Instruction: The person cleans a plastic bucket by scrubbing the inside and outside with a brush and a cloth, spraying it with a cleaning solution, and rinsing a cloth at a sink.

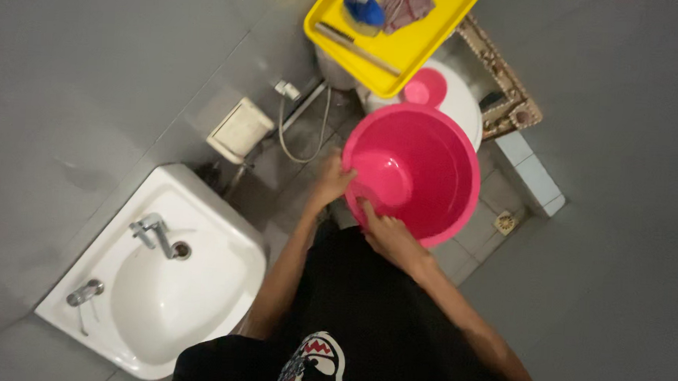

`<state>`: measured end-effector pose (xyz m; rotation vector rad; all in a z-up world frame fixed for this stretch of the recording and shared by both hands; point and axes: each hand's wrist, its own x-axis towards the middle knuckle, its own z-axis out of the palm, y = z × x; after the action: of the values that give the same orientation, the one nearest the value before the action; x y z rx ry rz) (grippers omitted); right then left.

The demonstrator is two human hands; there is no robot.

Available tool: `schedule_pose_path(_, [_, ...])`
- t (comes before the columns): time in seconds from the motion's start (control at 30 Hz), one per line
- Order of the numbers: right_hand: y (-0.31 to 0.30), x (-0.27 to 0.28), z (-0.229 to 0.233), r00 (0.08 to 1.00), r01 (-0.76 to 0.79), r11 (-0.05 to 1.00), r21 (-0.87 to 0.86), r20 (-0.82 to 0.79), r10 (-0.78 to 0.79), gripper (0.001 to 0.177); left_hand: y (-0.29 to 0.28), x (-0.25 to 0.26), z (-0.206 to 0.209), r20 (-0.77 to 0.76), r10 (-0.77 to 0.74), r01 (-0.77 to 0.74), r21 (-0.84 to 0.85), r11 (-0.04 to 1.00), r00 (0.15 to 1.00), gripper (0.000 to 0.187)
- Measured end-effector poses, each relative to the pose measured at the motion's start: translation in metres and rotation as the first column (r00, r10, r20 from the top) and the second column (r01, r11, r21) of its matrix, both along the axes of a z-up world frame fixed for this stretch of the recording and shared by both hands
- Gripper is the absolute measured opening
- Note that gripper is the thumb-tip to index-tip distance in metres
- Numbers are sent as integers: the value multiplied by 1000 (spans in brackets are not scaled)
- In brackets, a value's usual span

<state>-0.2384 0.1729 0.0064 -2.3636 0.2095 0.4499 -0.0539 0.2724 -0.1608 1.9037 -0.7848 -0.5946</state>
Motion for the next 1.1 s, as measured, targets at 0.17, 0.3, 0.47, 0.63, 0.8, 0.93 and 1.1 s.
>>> schedule_pose_path(0.17, [17,44,57,994,46,944,326,75,-74,55,77,2,30,-48,211,-204,126,971,976,47])
schedule_pose_path(0.3, [-29,87,47,824,241,937,252,458,-335,24,118,-1,71,-41,260,-259,30,965,965,46])
schedule_pose_path(0.47, [-152,216,-28,513,406,769,493,574,-638,52,136,0,91,-71,403,-388,164,907,912,37])
schedule_pose_path(0.63, [-214,319,-113,536,439,893,98,769,-348,111,156,-10,100,-69,435,-433,49,900,898,33])
schedule_pose_path(0.8, [-220,365,-138,496,340,859,382,703,-509,117,157,-21,113,-149,514,-494,148,856,845,28])
schedule_pose_path(0.93, [-233,378,-130,483,565,793,228,687,-542,74,159,-28,104,41,492,-493,-9,870,869,33])
schedule_pose_path(1.1, [-247,360,-112,288,428,780,457,749,-597,54,163,-28,101,-61,457,-452,73,889,887,33])
